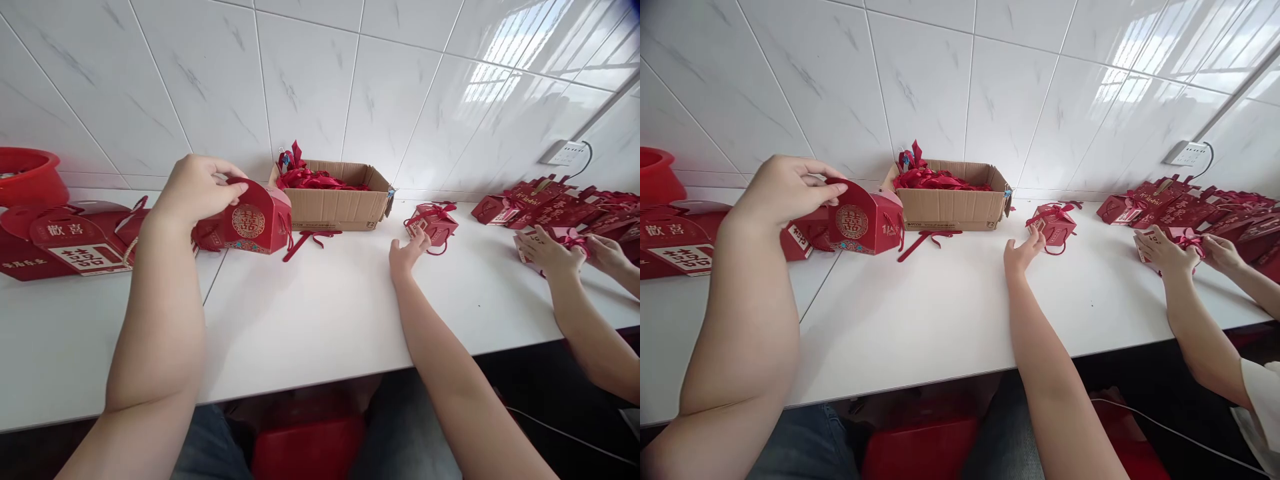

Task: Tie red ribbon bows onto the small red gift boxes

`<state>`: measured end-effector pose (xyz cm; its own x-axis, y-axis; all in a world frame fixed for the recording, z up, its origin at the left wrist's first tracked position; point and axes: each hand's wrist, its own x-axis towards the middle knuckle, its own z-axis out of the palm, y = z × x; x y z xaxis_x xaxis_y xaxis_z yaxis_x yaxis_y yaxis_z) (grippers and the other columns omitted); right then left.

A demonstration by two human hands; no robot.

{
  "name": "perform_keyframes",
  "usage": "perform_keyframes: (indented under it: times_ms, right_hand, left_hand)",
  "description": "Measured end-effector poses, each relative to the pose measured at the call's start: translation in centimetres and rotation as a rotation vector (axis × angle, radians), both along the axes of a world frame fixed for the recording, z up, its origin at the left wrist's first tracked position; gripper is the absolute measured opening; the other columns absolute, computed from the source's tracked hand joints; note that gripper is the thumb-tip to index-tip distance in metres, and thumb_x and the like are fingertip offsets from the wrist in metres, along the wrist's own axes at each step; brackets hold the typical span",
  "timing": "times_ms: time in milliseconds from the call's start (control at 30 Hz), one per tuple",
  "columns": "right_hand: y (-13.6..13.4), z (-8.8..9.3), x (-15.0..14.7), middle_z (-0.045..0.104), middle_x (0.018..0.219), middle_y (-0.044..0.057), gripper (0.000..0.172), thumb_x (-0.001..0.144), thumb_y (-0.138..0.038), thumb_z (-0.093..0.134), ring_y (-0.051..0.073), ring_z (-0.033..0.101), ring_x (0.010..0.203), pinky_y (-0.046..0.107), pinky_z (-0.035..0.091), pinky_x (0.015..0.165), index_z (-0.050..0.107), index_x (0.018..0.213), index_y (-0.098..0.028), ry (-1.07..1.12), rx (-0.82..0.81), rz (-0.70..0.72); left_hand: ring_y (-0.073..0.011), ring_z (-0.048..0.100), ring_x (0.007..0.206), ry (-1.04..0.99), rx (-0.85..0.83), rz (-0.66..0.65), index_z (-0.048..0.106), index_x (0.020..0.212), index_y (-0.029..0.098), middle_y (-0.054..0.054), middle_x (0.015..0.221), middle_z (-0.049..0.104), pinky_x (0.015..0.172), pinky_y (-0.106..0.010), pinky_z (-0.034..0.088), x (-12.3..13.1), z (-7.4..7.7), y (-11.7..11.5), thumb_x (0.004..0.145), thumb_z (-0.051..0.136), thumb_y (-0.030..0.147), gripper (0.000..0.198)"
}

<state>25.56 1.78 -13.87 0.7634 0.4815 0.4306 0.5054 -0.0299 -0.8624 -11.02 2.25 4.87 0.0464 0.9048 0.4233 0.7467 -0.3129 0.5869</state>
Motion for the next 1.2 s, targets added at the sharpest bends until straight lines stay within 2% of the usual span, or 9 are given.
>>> perform_keyframes:
  times_ms: [100, 233, 367, 467, 567, 667, 800, 900, 1200]
  right_hand:
    - [-0.1, 0.6, -2.5, 0.037, 0.143, 0.017, 0.055, 0.078, -0.034, 0.056, 0.028, 0.046, 0.127, 0.047, 0.043, 0.103, 0.045, 0.129, -0.019, 0.031, 0.029, 0.264]
    - [-1.0, 1.5, -6.4, 0.038, 0.149, 0.011, 0.07, 0.079, -0.061, 0.058, 0.028, 0.042, 0.136, 0.047, 0.042, 0.104, 0.036, 0.139, -0.031, 0.171, 0.108, 0.976]
    - [-2.6, 2.1, -9.0, 0.024, 0.158, 0.008, 0.102, 0.069, -0.064, 0.071, 0.027, 0.03, 0.145, 0.048, 0.037, 0.111, 0.014, 0.15, -0.038, 0.107, 0.089, 1.396]
    - [-3.5, 2.2, -10.2, 0.032, 0.151, 0.01, 0.108, 0.067, -0.059, 0.076, 0.027, 0.039, 0.139, 0.048, 0.04, 0.108, 0.011, 0.151, -0.039, 0.04, 0.02, 1.402]
    - [-3.9, 2.1, -11.4, 0.04, 0.143, 0.013, 0.113, 0.061, -0.065, 0.078, 0.032, 0.046, 0.128, 0.05, 0.046, 0.097, 0.016, 0.151, -0.035, -0.028, 0.004, 1.229]
    - [-4.3, 2.2, -12.6, 0.044, 0.137, 0.017, 0.116, 0.052, -0.068, 0.08, 0.035, 0.046, 0.124, 0.049, 0.049, 0.088, 0.027, 0.147, -0.027, -0.09, 0.038, 1.096]
    - [-5.2, 2.8, -13.3, 0.054, 0.117, 0.011, 0.066, 0.067, -0.061, 0.075, 0.022, 0.058, 0.094, 0.037, 0.053, 0.073, 0.056, 0.119, -0.025, -0.106, 0.083, 1.134]
    - [-5.6, 3.1, -13.1, 0.052, 0.105, 0.008, 0.036, 0.077, -0.055, 0.069, 0.017, 0.056, 0.082, 0.033, 0.052, 0.067, 0.066, 0.092, -0.023, -0.162, 0.111, 1.173]
    - [-5.8, 3.4, -12.1, 0.051, 0.104, 0.007, 0.024, 0.085, -0.046, 0.062, 0.014, 0.055, 0.073, 0.034, 0.054, 0.063, 0.067, 0.084, -0.023, -0.15, 0.134, 1.229]
  left_hand:
    - [-0.0137, 0.062, 0.072, -0.124, -0.008, -0.24, 0.069, 0.096, 0.008, -0.004, 0.08, 0.065, 0.082, -0.041, 0.053, 1.1, 0.9, -1.8, 0.078, 0.063, 0.018, 0.021]
    - [-0.0172, 0.063, 0.084, -0.146, -0.117, -0.623, 0.067, 0.076, 0.013, -0.004, 0.083, 0.066, 0.084, -0.035, 0.051, 2.2, 0.3, -1.6, 0.072, 0.058, 0.015, 0.009]
    - [-0.018, 0.06, 0.072, -0.116, -0.232, -0.672, 0.062, 0.066, 0.018, -0.003, 0.074, 0.06, 0.07, -0.033, 0.051, 2.8, -2.7, -0.5, 0.067, 0.056, 0.019, 0.006]
    - [-0.0197, 0.058, 0.077, -0.073, -0.213, -0.683, 0.062, 0.069, 0.019, -0.005, 0.085, 0.059, 0.07, -0.033, 0.05, 2.7, -5.9, -1.0, 0.066, 0.052, 0.022, 0.01]
    - [-0.0232, 0.057, 0.099, -0.237, -0.184, -0.622, 0.056, 0.119, 0.025, -0.008, 0.125, 0.053, 0.081, -0.036, 0.05, 2.6, -8.8, -2.3, 0.072, 0.053, 0.029, 0.048]
    - [-0.0258, 0.054, 0.113, -0.329, -0.126, -0.428, 0.04, 0.133, 0.027, -0.009, 0.14, 0.044, 0.093, -0.041, 0.047, 3.1, -10.9, -3.3, 0.073, 0.065, 0.035, 0.066]
    - [-0.0266, 0.058, 0.11, -0.514, -0.138, -0.353, 0.045, 0.123, 0.022, -0.01, 0.119, 0.058, 0.095, -0.043, 0.045, 4.2, -12.5, -3.3, 0.073, 0.069, 0.036, 0.057]
    - [-0.0248, 0.061, 0.1, -0.631, -0.262, -0.375, 0.051, 0.114, 0.021, -0.008, 0.113, 0.061, 0.088, -0.04, 0.049, 4.5, -13.0, -3.5, 0.076, 0.064, 0.036, 0.043]
    - [-0.0298, 0.055, 0.116, -0.698, -0.326, -0.795, 0.05, 0.12, 0.021, -0.012, 0.133, 0.051, 0.088, -0.038, 0.049, 3.5, -13.5, -4.2, 0.084, 0.053, 0.058, 0.051]
